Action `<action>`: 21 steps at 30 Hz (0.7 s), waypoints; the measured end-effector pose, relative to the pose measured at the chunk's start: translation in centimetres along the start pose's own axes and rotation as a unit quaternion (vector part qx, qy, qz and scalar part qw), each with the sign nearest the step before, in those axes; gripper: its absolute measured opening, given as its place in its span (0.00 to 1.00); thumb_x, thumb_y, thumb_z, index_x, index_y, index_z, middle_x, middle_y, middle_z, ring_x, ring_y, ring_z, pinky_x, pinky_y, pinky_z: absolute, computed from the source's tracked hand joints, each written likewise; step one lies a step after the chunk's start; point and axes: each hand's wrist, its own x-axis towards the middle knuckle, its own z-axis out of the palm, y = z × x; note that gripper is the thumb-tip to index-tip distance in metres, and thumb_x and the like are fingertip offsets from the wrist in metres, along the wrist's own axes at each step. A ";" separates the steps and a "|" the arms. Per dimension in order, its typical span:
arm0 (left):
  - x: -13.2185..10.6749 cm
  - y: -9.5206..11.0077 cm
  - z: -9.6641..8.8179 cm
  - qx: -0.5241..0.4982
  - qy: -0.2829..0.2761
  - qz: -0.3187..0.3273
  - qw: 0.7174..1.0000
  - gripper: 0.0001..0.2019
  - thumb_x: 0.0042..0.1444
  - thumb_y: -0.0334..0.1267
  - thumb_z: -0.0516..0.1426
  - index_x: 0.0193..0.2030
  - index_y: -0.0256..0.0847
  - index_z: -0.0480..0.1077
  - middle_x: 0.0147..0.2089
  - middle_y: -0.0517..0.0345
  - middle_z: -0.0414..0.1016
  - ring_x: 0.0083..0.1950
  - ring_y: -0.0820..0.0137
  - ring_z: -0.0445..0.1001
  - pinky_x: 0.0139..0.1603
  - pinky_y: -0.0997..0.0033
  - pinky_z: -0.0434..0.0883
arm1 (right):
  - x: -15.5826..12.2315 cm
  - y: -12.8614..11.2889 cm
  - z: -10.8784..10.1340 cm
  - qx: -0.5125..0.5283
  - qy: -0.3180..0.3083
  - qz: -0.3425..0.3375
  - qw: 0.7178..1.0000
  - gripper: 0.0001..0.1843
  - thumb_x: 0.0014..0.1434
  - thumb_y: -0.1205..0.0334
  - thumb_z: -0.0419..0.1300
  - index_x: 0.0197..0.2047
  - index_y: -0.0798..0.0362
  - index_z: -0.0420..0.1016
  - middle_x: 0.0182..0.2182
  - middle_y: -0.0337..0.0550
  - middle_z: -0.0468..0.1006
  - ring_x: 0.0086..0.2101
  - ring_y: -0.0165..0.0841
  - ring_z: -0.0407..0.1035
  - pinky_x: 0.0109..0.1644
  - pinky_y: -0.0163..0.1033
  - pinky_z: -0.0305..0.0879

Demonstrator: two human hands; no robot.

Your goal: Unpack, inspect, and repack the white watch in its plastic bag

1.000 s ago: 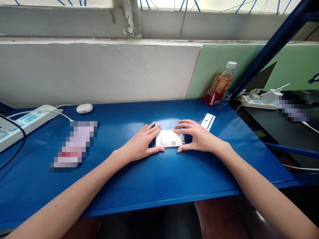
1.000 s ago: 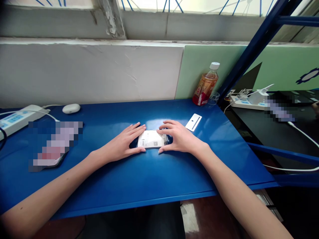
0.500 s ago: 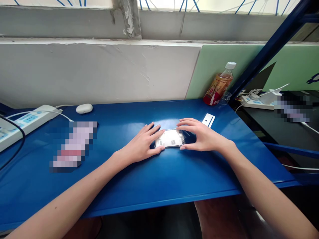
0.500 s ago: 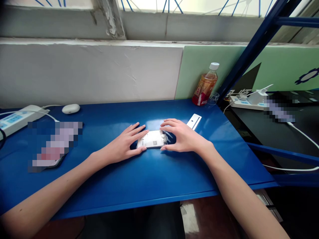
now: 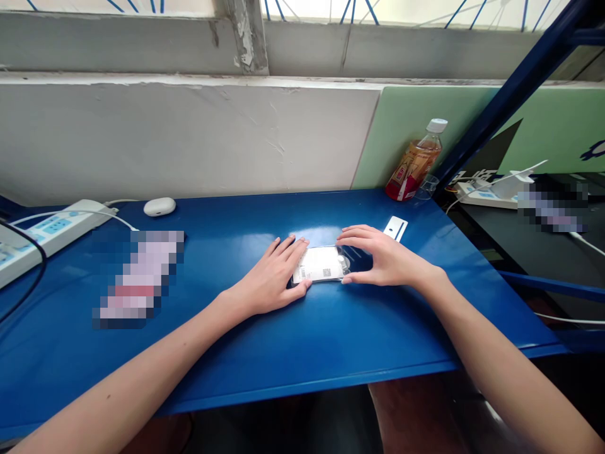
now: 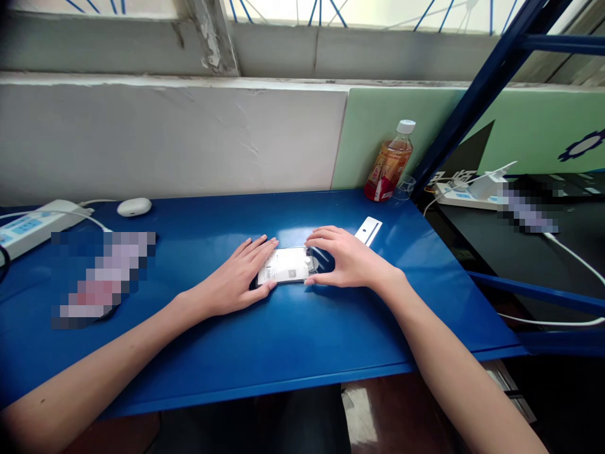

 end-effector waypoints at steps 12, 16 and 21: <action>0.0 0.0 -0.1 0.005 -0.014 -0.002 1.000 0.35 0.70 0.55 0.45 0.75 0.34 0.48 0.76 0.43 0.48 0.77 0.51 0.42 0.74 0.45 0.44 | 0.1 -0.7 0.0 -0.024 -0.013 0.029 0.999 0.28 0.58 0.46 0.66 0.55 0.57 0.76 0.50 0.56 0.80 0.50 0.48 0.74 0.54 0.53 0.70; 0.0 0.0 -0.1 0.002 -0.009 -0.005 1.000 0.35 0.69 0.53 0.47 0.75 0.34 0.49 0.76 0.42 0.49 0.77 0.50 0.43 0.74 0.45 0.44 | 0.1 -0.8 0.7 -0.041 -0.003 0.036 0.999 0.28 0.59 0.44 0.65 0.54 0.57 0.77 0.49 0.57 0.79 0.47 0.49 0.74 0.51 0.53 0.71; 0.1 0.1 -0.3 -0.002 -0.011 -0.008 1.000 0.34 0.67 0.52 0.49 0.74 0.34 0.51 0.75 0.41 0.51 0.77 0.50 0.44 0.74 0.43 0.45 | 0.2 -0.7 1.4 -0.032 0.005 0.043 0.999 0.22 0.60 0.55 0.62 0.54 0.57 0.76 0.49 0.55 0.79 0.46 0.46 0.75 0.49 0.49 0.71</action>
